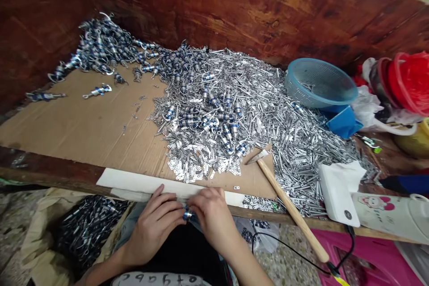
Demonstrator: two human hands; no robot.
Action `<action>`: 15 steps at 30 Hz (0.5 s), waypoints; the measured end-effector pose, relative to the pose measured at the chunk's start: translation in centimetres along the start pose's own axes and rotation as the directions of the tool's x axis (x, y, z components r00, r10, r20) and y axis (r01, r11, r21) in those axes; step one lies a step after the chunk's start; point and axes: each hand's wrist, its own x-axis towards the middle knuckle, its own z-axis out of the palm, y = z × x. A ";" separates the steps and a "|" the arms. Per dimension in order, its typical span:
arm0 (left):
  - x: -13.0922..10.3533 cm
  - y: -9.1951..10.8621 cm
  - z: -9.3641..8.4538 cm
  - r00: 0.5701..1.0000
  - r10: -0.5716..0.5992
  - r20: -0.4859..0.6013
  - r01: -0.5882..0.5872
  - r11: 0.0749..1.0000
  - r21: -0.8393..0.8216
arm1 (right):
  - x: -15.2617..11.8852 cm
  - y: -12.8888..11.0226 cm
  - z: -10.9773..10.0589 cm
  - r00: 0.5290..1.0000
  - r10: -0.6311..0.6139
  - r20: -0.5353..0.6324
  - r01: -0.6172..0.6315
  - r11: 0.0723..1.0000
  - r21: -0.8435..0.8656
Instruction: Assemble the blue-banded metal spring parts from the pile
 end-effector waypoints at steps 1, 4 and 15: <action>0.0 0.0 0.0 1.000 -0.001 0.001 0.001 1.000 0.000 | 0.0 -0.2 0.2 1.000 0.010 -0.028 -0.010 1.000 0.010; 0.1 -0.1 -0.1 1.000 0.017 0.003 -0.017 1.000 0.009 | -0.1 -0.6 0.7 0.986 0.086 -0.142 -0.072 0.993 0.095; 0.1 0.1 0.3 0.999 0.005 -0.038 -0.005 1.000 -0.001 | -2.3 -0.6 3.6 0.909 0.357 -0.218 -0.358 0.933 0.034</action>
